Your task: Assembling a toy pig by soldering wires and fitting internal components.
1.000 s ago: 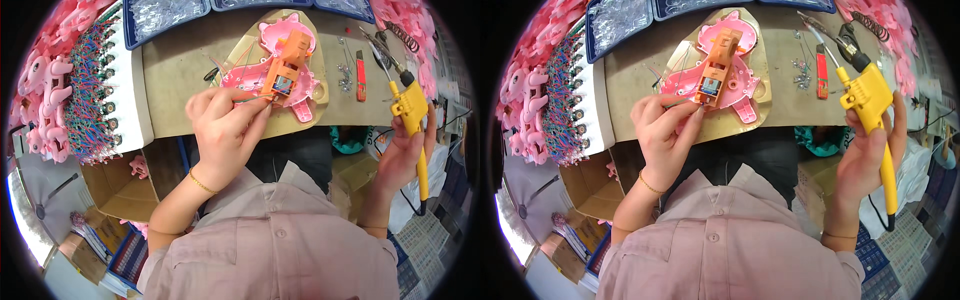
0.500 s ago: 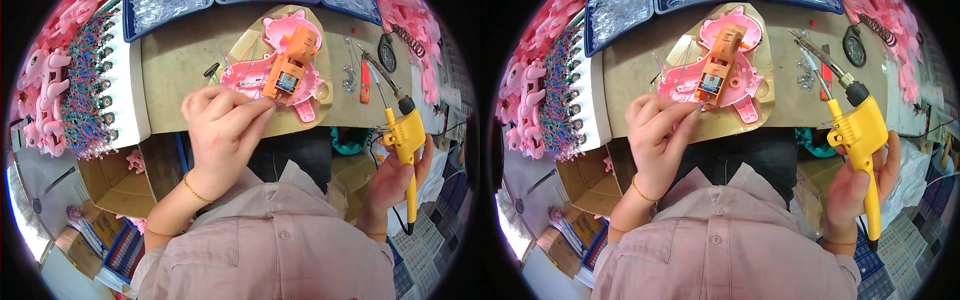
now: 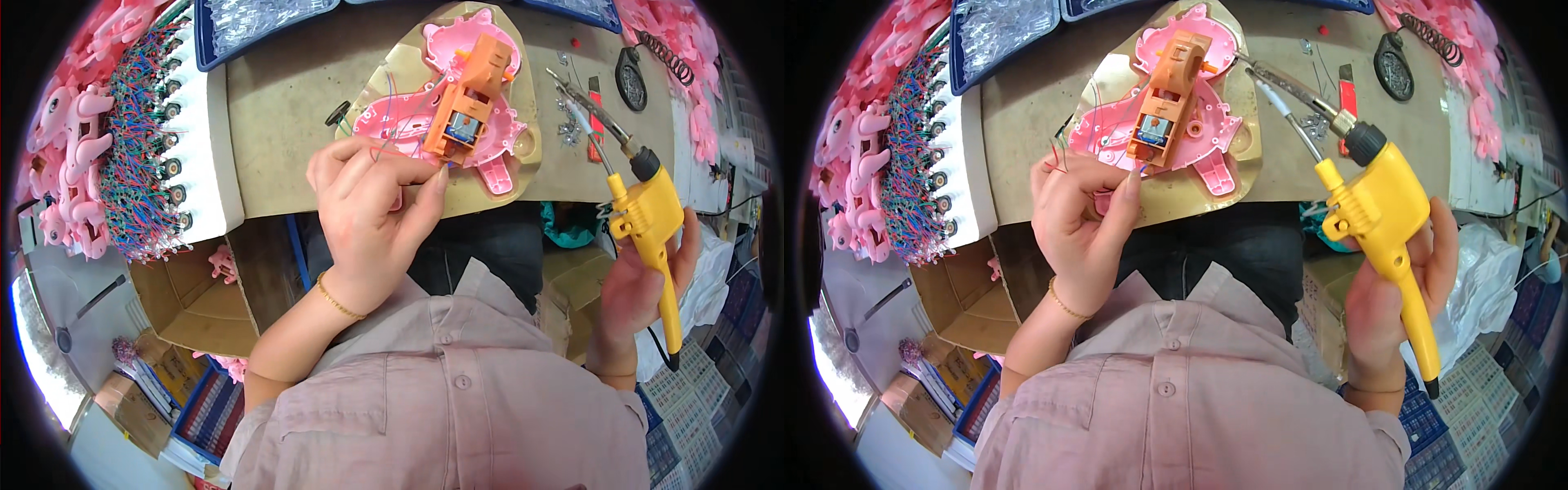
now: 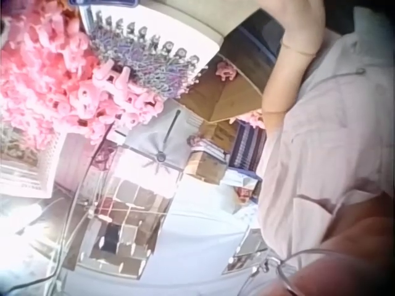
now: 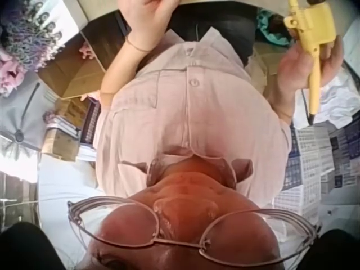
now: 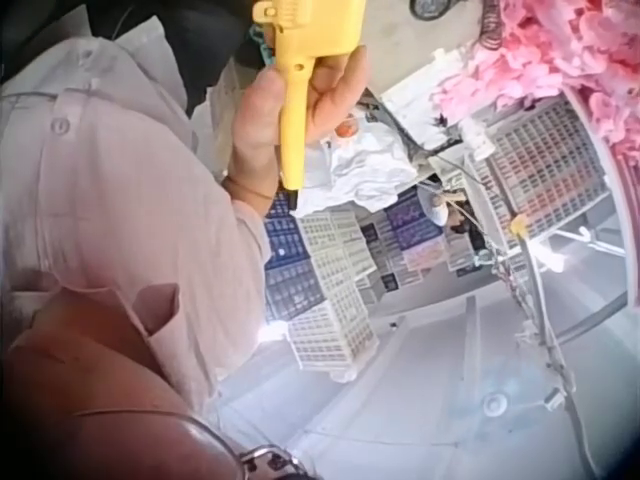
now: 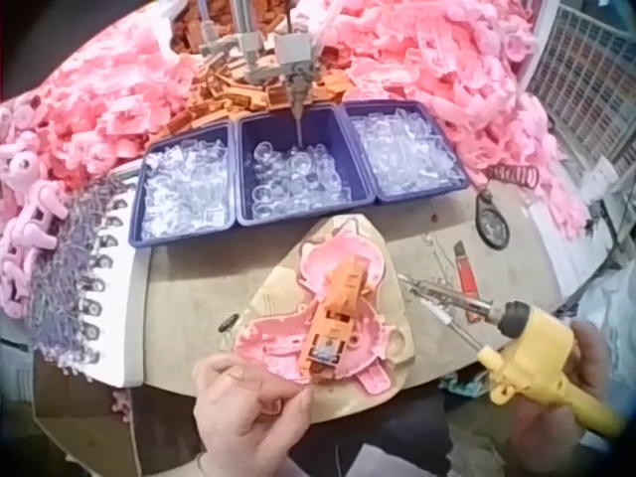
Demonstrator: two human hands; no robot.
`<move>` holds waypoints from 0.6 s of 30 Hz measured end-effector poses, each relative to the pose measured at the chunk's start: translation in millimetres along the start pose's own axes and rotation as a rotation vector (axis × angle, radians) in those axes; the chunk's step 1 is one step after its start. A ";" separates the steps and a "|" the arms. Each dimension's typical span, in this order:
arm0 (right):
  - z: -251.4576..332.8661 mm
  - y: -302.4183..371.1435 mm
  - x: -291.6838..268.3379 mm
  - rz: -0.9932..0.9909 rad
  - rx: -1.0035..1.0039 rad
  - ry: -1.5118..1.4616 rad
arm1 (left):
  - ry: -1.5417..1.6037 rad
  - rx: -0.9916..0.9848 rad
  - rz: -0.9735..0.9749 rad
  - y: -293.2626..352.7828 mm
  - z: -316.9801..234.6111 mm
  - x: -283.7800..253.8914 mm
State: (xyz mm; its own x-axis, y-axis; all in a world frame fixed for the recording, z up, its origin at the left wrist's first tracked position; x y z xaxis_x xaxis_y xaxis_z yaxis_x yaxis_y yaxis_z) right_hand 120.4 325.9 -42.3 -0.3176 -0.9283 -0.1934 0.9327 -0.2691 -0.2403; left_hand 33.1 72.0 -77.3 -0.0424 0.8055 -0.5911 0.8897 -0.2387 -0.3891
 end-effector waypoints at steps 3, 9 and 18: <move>0.3 19.2 -12.0 0.033 0.002 0.056 | 0.031 0.007 -0.061 0.1 1.8 6.0; 8.4 27.2 -11.9 0.361 -0.228 0.030 | 0.015 -0.025 -0.042 -4.1 -1.7 9.2; 23.3 7.9 6.2 0.519 0.223 -0.242 | -0.212 0.086 -0.078 5.5 6.3 7.9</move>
State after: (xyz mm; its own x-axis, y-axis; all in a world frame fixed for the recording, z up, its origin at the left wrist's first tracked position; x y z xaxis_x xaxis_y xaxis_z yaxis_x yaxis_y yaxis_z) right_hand 129.7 312.1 -23.2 0.2114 -0.9774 -0.0045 0.9768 0.2111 0.0373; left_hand 34.7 73.6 -88.6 -0.2118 0.6938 -0.6883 0.8382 -0.2331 -0.4930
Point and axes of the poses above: each hand's wrist, its own y-axis away from the middle knuckle, its own x-axis out of the palm, z = x × y, the point moved 2 cm from there along -y, towards the middle knuckle, and after that the axes turned 6 degrees about z, right-handed, at the moved point
